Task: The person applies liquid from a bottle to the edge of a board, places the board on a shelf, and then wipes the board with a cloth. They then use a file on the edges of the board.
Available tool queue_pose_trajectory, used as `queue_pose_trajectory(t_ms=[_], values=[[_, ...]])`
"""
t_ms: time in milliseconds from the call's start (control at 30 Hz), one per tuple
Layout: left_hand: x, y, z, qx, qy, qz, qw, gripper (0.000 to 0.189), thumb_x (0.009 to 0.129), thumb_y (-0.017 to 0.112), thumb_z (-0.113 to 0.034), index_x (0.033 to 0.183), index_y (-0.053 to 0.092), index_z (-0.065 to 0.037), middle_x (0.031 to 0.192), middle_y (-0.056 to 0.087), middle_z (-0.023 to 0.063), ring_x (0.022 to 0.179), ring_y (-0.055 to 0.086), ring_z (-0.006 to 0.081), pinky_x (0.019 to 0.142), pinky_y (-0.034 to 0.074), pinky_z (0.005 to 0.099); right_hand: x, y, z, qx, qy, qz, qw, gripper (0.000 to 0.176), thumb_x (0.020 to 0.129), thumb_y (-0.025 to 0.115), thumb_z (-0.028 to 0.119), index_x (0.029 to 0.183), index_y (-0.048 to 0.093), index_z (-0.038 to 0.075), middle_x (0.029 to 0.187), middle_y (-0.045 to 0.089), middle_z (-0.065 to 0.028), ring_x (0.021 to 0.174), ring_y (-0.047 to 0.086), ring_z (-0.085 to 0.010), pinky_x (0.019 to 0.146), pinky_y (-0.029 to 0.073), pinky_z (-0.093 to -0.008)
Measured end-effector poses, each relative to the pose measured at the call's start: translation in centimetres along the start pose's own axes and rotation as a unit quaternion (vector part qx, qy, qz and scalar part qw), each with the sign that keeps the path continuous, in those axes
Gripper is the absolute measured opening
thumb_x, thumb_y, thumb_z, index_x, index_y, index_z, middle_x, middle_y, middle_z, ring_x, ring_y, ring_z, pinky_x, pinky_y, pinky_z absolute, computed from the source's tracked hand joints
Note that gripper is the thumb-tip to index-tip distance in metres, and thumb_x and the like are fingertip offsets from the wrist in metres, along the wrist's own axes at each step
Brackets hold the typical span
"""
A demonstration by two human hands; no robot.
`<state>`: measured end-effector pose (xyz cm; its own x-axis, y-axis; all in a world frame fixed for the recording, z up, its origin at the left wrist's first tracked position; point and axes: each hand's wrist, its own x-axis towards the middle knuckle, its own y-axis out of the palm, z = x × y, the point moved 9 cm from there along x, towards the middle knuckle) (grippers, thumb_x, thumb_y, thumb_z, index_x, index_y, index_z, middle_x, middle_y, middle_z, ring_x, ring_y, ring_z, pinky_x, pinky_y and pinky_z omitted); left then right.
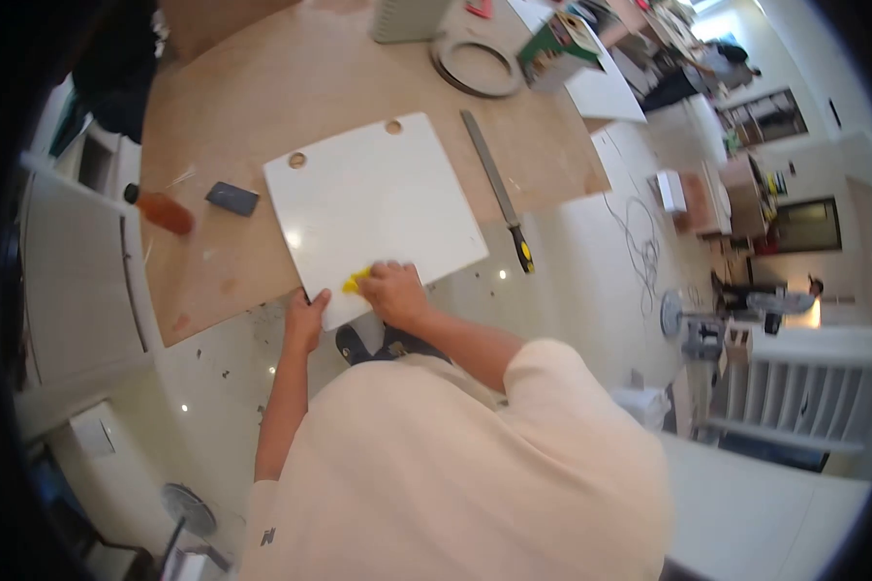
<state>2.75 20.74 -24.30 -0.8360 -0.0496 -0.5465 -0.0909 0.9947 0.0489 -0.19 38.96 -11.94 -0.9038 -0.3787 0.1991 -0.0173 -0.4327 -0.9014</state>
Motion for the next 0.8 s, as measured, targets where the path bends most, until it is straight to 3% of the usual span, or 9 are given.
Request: queue_pose_trajectory(t_ms=[133,233,267,333,433,533,567,700,800], values=[[0.0,0.1,-1.3,-0.005,0.039,0.013,0.999,0.033,0.094,0.067,-0.011,0.122,0.06,0.007,0.111,0.069,0.0138,0.096,0.065,0.0187,0.087,0.051,0.0327,3.3,-2.5,-7.4,-0.031,0.151,-0.086,0.984,0.01,0.085,0.061,0.017,0.085,0.07,0.016,0.088,0.062,-0.0052,0.084,0.06,-0.0288,0.072,0.042,-0.0461],[0.2,0.2,-0.8,0.001,0.037,0.021,0.999,0.033,0.095,0.067,-0.011,0.122,0.06,0.007,0.112,0.069,0.0132,0.096,0.065,0.0186,0.087,0.051,0.0323,3.7,-0.3,-4.9,-0.03,0.107,-0.092,0.99,0.008,0.084,0.062,0.015,0.084,0.069,0.014,0.089,0.062,-0.0071,0.084,0.06,-0.0291,0.072,0.042,-0.047],[0.1,0.2,-0.6,-0.007,0.03,0.028,0.999,0.033,0.095,0.066,-0.011,0.122,0.06,0.007,0.112,0.069,0.0131,0.096,0.065,0.0186,0.087,0.051,0.0321,3.0,1.1,-2.4,-0.053,0.072,-0.037,0.995,0.008,0.083,0.063,0.015,0.086,0.07,0.012,0.089,0.061,-0.009,0.086,0.06,-0.0288,0.073,0.043,-0.047],[-0.1,0.0,-0.6,-0.007,0.024,0.027,0.999,0.033,0.095,0.066,-0.011,0.122,0.059,0.007,0.112,0.069,0.0131,0.096,0.065,0.0187,0.086,0.051,0.032,0.0,-0.4,1.8,0.036,0.008,-0.059,0.998,0.01,0.084,0.062,0.015,0.087,0.071,0.012,0.089,0.061,-0.0103,0.087,0.061,-0.0295,0.074,0.044,-0.0472],[-0.2,0.0,-1.0,0.012,0.019,0.013,1.0,0.033,0.096,0.066,-0.011,0.123,0.059,0.007,0.113,0.068,0.0132,0.096,0.065,0.019,0.085,0.052,0.0321,-3.3,-2.3,-6.4,-0.028,0.105,-0.05,0.993,0.011,0.083,0.061,0.012,0.087,0.072,0.011,0.089,0.062,-0.011,0.086,0.062,-0.0304,0.072,0.046,-0.0472],[-0.4,0.0,-1.1,0.01,0.009,0.02,1.0,0.034,0.096,0.065,-0.011,0.123,0.058,0.007,0.112,0.068,0.0134,0.096,0.065,0.0192,0.085,0.052,0.032,-6.8,-7.2,-19.2,-0.019,0.29,-0.165,0.943,0.011,0.085,0.062,0.011,0.087,0.071,0.006,0.084,0.062,-0.016,0.085,0.061,-0.0354,0.075,0.05,-0.0453],[-0.7,0.3,-1.4,-0.014,0.01,0.027,0.999,0.034,0.096,0.065,-0.011,0.123,0.058,0.007,0.112,0.069,0.0135,0.096,0.065,0.0193,0.085,0.052,0.0319,-7.4,-8.7,-21.2,-0.033,0.299,-0.192,0.934,0.012,0.087,0.063,0.012,0.089,0.072,0.005,0.086,0.062,-0.0162,0.087,0.061,-0.035,0.077,0.05,-0.0444],[-0.7,0.7,-1.5,-0.059,0.007,0.034,0.998,0.033,0.096,0.065,-0.011,0.123,0.058,0.007,0.113,0.068,0.0143,0.097,0.066,0.0199,0.086,0.052,0.0322,-7.7,-12.4,-21.5,-0.003,0.345,-0.269,0.899,0.015,0.09,0.067,0.016,0.093,0.072,0.002,0.092,0.062,-0.0166,0.09,0.06,-0.0338,0.078,0.049,-0.0423],[-0.1,0.4,-0.7,-0.052,0.028,0.039,0.998,0.035,0.094,0.067,-0.011,0.121,0.058,0.009,0.113,0.069,0.0166,0.098,0.066,0.0203,0.089,0.051,0.033,-5.6,-10.6,-17.0,0.002,0.29,-0.19,0.938,0.015,0.089,0.069,0.015,0.094,0.071,0.002,0.095,0.062,-0.0161,0.091,0.061,-0.0338,0.078,0.05,-0.0422]])
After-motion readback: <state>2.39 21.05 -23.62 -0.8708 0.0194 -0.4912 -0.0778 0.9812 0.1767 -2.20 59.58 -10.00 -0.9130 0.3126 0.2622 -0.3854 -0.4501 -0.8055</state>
